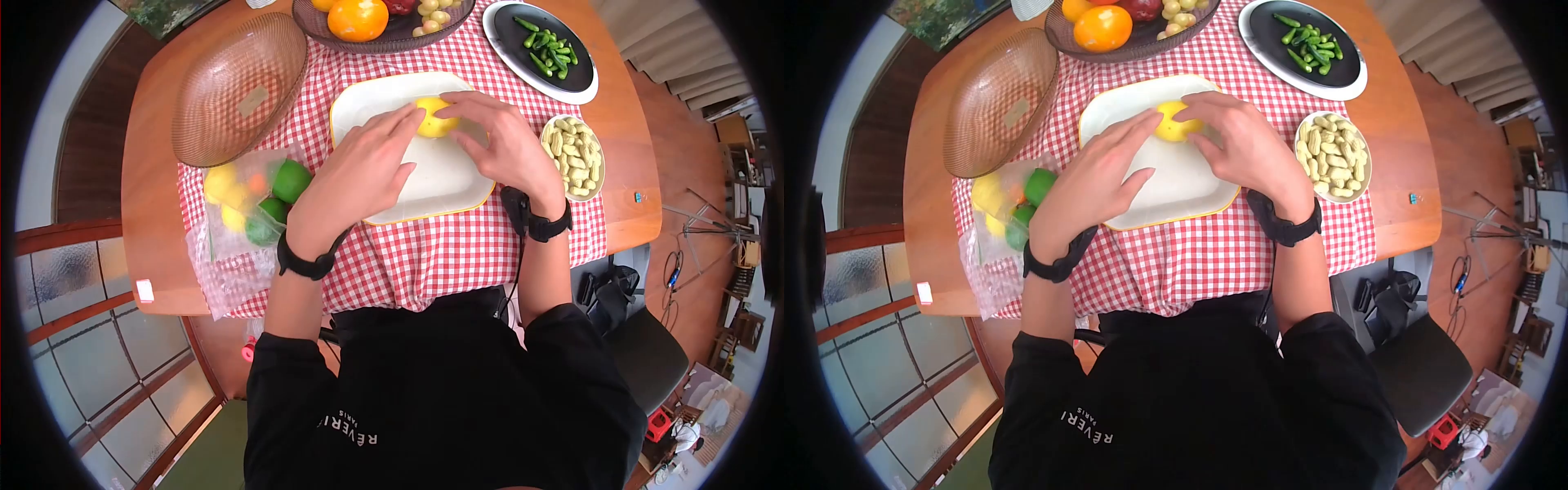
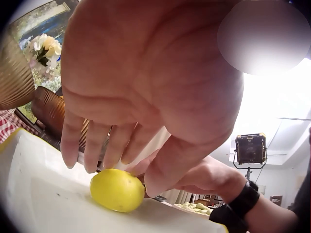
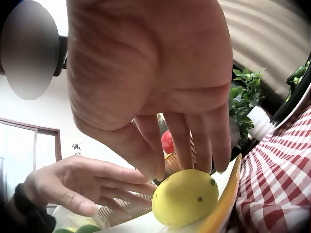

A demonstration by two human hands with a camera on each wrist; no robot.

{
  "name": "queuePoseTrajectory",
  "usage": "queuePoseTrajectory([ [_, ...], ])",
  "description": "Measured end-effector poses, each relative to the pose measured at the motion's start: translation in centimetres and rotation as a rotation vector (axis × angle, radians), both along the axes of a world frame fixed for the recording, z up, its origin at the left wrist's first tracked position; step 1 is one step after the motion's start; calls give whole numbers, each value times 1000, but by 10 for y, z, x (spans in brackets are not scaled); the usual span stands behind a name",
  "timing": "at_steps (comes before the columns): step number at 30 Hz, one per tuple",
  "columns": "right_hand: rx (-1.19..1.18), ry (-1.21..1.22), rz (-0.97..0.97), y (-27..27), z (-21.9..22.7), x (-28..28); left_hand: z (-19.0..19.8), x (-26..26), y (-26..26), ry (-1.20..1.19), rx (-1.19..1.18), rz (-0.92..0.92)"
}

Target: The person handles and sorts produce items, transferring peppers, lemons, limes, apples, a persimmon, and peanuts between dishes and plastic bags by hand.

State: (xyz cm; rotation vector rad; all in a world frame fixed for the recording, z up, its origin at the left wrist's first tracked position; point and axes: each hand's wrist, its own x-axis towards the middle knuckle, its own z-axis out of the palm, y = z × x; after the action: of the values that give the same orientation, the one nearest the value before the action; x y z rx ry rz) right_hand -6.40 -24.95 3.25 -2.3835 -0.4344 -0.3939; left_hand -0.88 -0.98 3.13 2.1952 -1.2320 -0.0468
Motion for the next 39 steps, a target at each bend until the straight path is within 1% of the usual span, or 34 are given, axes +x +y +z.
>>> queuePoseTrajectory([
  [1,-4,7,-2,0,1,2,-3,2,-2,20,-14,1],
  [3,14,98,62,3,1,3,-4,2,4,66,-13,13],
  [4,7,114,57,5,-2,2,-4,1,6,100,-10,30],
  [6,100,240,88,10,-6,2,-6,0,13,138,-7,31],
  [9,41,201,63,16,-2,0,-9,-3,15,171,-19,46],
  [10,46,203,87,16,-2,2,-9,-4,13,179,-33,68],
  [13,27,247,44,19,0,1,-10,-6,11,201,-61,93],
  [18,17,287,83,18,6,0,-11,-4,11,181,-85,89],
  [20,19,314,91,17,6,1,-16,-3,8,186,-107,118],
  [22,53,278,62,17,4,1,-16,-3,6,198,-130,131],
  [25,57,318,30,18,9,2,-18,-3,5,215,-147,161],
  [31,76,193,96,19,4,3,-21,0,6,180,-167,182],
  [33,78,219,85,19,3,1,-20,-4,6,185,-181,183],
  [34,81,230,78,18,5,2,-18,-4,6,214,-149,193],
  [35,82,217,75,17,4,4,-15,-2,6,233,-116,200],
  [39,93,202,87,15,-1,4,-13,0,6,283,-111,194],
])
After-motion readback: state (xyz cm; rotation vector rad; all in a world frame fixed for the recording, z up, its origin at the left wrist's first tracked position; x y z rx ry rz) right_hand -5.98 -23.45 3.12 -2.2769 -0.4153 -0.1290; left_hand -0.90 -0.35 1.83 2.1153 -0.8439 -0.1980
